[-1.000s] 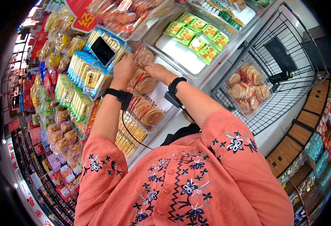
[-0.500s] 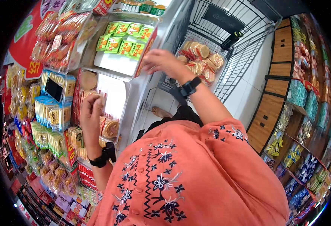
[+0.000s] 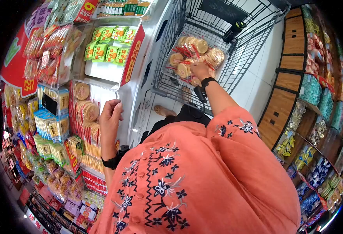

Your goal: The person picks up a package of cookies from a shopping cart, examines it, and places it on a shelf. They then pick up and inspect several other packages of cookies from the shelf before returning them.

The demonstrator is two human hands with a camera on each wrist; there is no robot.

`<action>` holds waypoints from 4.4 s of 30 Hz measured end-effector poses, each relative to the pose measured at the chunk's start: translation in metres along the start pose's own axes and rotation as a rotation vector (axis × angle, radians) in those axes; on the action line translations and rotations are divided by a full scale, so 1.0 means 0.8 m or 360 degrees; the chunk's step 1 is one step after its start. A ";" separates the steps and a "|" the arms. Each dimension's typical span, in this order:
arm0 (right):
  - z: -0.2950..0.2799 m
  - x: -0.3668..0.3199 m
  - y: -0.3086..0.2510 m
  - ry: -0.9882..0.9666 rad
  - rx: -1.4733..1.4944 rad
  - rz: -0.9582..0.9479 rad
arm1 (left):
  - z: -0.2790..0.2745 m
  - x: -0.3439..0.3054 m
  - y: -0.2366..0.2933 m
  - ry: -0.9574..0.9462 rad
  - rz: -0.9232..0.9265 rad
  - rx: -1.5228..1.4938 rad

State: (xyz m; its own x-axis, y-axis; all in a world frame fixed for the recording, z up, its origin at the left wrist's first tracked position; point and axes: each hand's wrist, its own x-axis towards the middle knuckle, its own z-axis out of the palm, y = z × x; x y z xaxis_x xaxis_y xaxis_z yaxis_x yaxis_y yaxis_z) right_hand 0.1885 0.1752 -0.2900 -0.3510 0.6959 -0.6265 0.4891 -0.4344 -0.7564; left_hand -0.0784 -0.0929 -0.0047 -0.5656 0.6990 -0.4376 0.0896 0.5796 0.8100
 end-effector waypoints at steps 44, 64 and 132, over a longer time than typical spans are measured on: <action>-0.027 -0.055 -0.103 -0.0090 0.0257 -0.0185 | 0.045 0.011 -0.016 -0.0181 -0.0014 -0.0015; 0.030 -0.241 -0.314 -0.0846 0.0335 -0.0705 | 0.020 0.027 0.070 -0.0520 0.0328 -0.0874; 0.378 -0.258 -0.332 -0.1389 -0.0461 -0.0580 | -0.187 -0.040 -0.146 0.0499 0.0191 -0.0873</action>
State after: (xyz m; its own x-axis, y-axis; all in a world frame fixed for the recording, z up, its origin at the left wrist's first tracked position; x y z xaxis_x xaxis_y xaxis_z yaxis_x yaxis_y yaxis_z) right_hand -0.1107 -0.0261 -0.0163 -0.9275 0.0428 -0.3713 0.3698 -0.0394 -0.9283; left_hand -0.1937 -0.2458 -0.0271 -0.7978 0.5421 -0.2639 -0.2181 0.1486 0.9645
